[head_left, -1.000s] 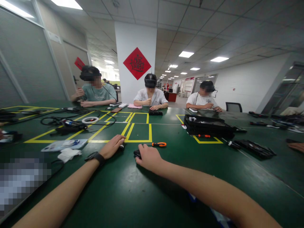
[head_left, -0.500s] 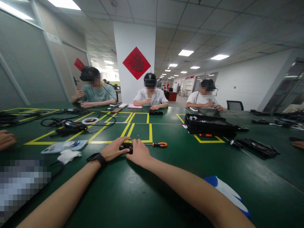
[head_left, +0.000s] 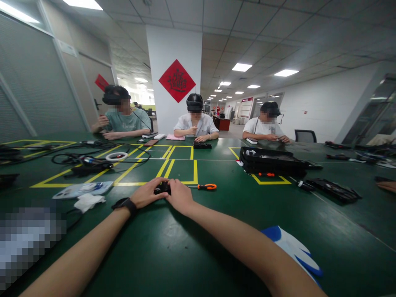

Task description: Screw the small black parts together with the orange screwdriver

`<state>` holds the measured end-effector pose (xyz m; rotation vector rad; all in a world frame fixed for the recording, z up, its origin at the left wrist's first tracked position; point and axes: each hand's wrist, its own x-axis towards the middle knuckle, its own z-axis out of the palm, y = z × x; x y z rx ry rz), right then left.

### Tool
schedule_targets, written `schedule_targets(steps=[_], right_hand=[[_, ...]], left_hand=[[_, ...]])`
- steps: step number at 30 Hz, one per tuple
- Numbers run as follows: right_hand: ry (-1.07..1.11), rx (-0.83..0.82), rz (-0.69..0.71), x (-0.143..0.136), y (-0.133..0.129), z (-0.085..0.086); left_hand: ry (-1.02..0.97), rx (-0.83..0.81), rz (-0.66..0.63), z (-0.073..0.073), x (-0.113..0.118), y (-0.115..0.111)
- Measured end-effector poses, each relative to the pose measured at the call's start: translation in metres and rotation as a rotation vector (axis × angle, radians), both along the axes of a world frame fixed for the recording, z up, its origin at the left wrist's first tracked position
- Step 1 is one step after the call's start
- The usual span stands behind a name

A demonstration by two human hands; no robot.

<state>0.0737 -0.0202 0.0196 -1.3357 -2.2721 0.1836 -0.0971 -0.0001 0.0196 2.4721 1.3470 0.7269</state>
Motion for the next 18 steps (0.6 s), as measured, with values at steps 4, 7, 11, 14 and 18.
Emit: schedule_targets(steps=[4, 7, 11, 14, 18], right_hand=[[0.014, -0.027, 0.049, 0.006, 0.002, 0.002], [-0.017, 0.01, 0.219, 0.031, -0.009, 0.012], [-0.116, 0.194, 0.426, 0.099, -0.026, 0.026], [-0.151, 0.278, 0.154, 0.176, -0.025, 0.027], [-0.257, 0.322, -0.451, 0.304, -0.019, 0.02]], left_hand=[[-0.036, -0.015, 0.033, 0.0, 0.001, 0.001], [-0.046, -0.033, 0.06, -0.002, 0.001, 0.001], [-0.058, -0.039, 0.064, -0.004, 0.0, 0.002], [-0.067, -0.053, 0.064, -0.006, -0.001, 0.004], [-0.094, -0.047, 0.079, -0.009, -0.003, 0.007]])
